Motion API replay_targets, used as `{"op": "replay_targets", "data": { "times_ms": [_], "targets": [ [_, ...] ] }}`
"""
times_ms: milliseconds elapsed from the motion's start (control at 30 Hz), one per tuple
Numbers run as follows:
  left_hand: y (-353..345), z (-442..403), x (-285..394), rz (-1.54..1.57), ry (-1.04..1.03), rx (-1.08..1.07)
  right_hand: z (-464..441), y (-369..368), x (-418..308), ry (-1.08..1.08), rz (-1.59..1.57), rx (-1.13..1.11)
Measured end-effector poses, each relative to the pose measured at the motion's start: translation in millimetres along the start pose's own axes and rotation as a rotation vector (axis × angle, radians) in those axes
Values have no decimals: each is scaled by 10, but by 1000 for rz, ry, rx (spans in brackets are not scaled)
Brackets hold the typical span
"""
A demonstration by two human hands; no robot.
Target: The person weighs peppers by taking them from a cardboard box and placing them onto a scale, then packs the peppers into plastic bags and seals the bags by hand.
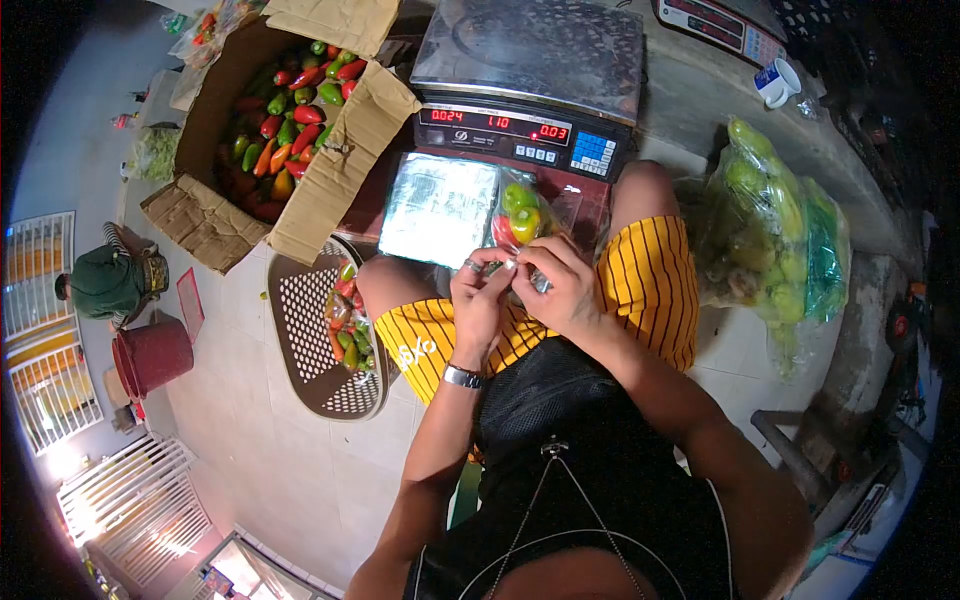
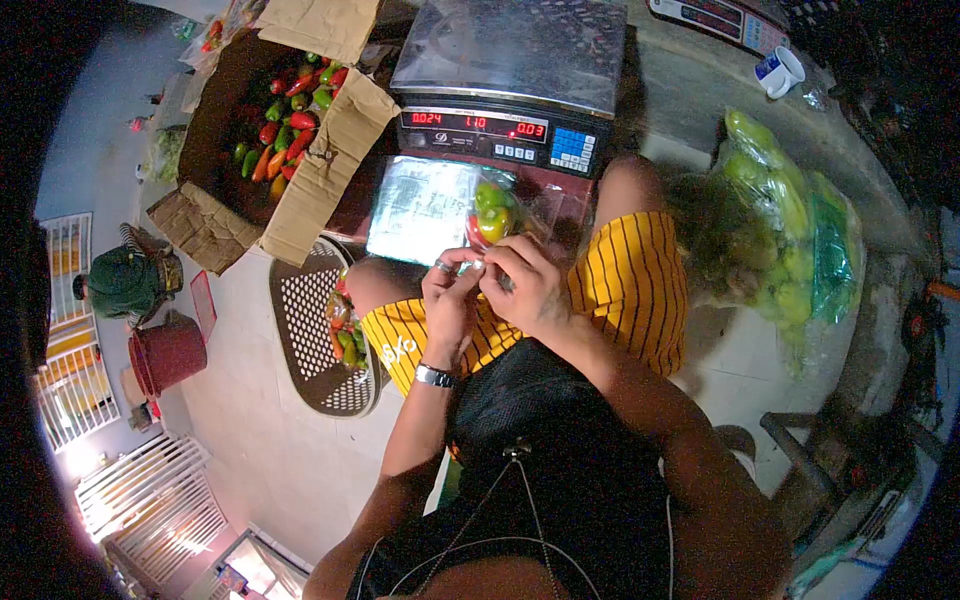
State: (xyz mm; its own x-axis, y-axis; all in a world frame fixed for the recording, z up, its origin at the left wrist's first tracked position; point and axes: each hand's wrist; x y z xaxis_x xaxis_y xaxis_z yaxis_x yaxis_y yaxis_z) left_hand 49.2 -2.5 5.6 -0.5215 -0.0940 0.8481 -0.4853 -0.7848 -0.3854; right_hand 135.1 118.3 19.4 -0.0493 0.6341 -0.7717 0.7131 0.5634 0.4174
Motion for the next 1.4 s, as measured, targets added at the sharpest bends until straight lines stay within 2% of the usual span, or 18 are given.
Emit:
{"op": "replay_targets", "data": {
  "times_ms": [133,267,467,567,800,967,1100,1167,1267,1367,1400],
  "targets": [
    [53,1,25,-75,-21,-25,-37,56,-17,1,-85,-84],
    [112,-46,24,-150,-31,-48,10,-28,66,3,-54,-68],
    [172,-114,21,-179,54,-60,-35,-70,152,-38,-23,-94],
    [161,-157,60,-91,94,-84,-29,-118,185,-83,-61,-95],
    [235,-246,-11,-201,76,-78,-56,-188,345,12,-70,-209],
    [286,-339,-40,106,281,-45,-8,-238,441,34,-84,-261],
    [287,-410,-26,149,440,53,-31,-255,402,42,-18,-198],
    [260,-427,-94,186,440,108,-29,-284,379,61,44,-135],
    [203,-423,-123,222,405,149,5,-229,262,-77,116,-50],
    [209,-412,-282,294,376,142,18,-204,137,-422,-19,-117],
    [188,-410,-296,322,368,133,0,-205,127,-476,-24,-108]
  ]
}}
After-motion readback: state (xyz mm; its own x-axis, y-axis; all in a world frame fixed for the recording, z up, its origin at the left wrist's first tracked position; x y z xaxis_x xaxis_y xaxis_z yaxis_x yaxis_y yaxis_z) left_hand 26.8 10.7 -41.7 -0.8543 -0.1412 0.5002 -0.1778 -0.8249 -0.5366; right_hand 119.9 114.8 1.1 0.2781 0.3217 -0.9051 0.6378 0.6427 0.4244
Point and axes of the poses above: each hand's wrist, its own z-axis away from the middle knuckle, its own y-axis out of the back of the hand, x = y × z
